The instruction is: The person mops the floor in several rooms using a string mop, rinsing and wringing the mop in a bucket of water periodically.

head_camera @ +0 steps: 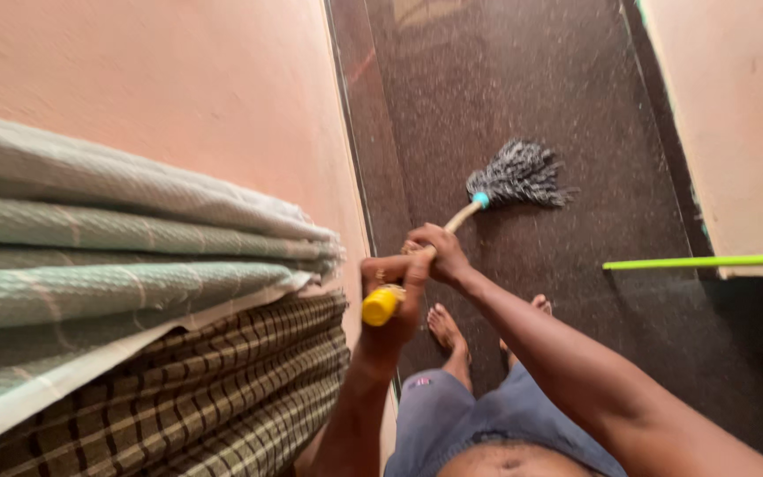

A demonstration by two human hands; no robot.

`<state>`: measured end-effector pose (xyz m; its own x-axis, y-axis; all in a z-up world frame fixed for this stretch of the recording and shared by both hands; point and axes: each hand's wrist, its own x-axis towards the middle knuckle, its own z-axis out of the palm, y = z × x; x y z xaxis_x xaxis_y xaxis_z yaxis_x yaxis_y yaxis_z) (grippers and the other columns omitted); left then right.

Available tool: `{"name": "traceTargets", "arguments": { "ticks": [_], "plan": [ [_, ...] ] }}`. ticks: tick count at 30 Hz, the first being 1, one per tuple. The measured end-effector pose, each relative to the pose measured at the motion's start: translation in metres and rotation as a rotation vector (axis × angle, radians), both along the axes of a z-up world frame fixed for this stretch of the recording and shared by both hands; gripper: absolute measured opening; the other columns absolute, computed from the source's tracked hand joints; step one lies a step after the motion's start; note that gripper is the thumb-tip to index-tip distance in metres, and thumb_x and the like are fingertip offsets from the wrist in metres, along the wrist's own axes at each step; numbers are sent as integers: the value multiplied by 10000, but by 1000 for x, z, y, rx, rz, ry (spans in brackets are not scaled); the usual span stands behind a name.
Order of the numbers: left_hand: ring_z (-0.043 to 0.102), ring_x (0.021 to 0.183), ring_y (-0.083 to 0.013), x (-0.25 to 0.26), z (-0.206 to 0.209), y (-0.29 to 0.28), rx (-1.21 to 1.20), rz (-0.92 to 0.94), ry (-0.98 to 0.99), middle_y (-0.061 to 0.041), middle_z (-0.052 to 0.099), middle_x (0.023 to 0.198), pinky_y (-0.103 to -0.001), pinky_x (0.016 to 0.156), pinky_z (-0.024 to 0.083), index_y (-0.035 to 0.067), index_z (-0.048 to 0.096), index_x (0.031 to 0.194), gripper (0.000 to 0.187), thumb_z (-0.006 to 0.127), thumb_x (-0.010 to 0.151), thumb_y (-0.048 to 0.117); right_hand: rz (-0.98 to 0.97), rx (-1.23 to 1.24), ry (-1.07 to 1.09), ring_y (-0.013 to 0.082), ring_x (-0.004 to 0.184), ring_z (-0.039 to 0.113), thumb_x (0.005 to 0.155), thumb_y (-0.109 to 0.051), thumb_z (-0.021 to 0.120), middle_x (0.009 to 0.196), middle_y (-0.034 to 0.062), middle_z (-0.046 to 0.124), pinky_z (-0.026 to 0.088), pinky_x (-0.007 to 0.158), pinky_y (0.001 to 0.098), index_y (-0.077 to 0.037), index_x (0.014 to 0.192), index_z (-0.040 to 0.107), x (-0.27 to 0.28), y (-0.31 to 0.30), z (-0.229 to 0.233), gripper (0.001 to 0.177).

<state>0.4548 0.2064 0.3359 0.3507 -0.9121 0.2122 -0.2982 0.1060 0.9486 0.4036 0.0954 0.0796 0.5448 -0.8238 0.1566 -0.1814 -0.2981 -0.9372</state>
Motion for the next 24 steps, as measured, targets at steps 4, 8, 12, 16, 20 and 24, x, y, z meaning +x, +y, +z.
{"name": "traceTargets", "arguments": {
  "ticks": [4, 8, 12, 16, 20, 24],
  "plan": [
    [533, 574, -136, 4, 18, 14, -161, 133, -218, -43, 592, 667, -306, 569, 427, -21, 636, 800, 223, 685, 995, 77, 173, -125, -125, 258, 997, 712, 866, -175, 772, 1008, 77, 733, 565, 889, 374, -114, 997, 738, 10, 12, 37, 149],
    [502, 477, -101, 12, 0, 13, -74, 94, -144, -13, 557, 560, -259, 503, 383, 8, 673, 745, 238, 658, 971, 80, 276, 68, -2, 305, 1077, 673, 783, -137, 773, 1137, 133, 670, 529, 930, 407, -86, 1216, 633, -6, 9, 49, 458],
    [576, 633, -90, 45, -63, -9, -90, 137, -260, -31, 654, 727, -257, 628, 438, 74, 585, 783, 240, 709, 985, 114, 100, -12, 148, 350, 1171, 619, 691, -190, 880, 1273, 171, 637, 483, 986, 435, -53, 1263, 597, -60, -1, -13, 653],
    [589, 915, -137, 70, -139, -25, -154, 160, 202, -124, 661, 1074, -276, 771, 468, 59, 590, 1060, 134, 706, 993, 69, -167, 206, 368, 225, 913, 751, 819, -209, 800, 990, 87, 769, 586, 829, 353, -98, 1094, 733, -129, -18, -113, 304],
    [552, 1341, -263, 72, -202, -29, -127, 297, 202, -164, 568, 1367, -375, 1093, 470, 62, 469, 1336, 486, 676, 902, -12, -256, 494, 445, 179, 806, 773, 821, -178, 756, 846, 53, 786, 593, 780, 330, -131, 982, 777, -175, -36, -218, 169],
    [479, 1441, -302, 51, -297, -30, 60, 331, 23, -201, 541, 1467, -413, 1230, 343, 32, 436, 1372, 560, 683, 876, -40, -313, 633, 506, 165, 769, 767, 809, -162, 756, 781, 46, 786, 587, 761, 324, -144, 949, 784, -182, -62, -341, 143]
  ]
}}
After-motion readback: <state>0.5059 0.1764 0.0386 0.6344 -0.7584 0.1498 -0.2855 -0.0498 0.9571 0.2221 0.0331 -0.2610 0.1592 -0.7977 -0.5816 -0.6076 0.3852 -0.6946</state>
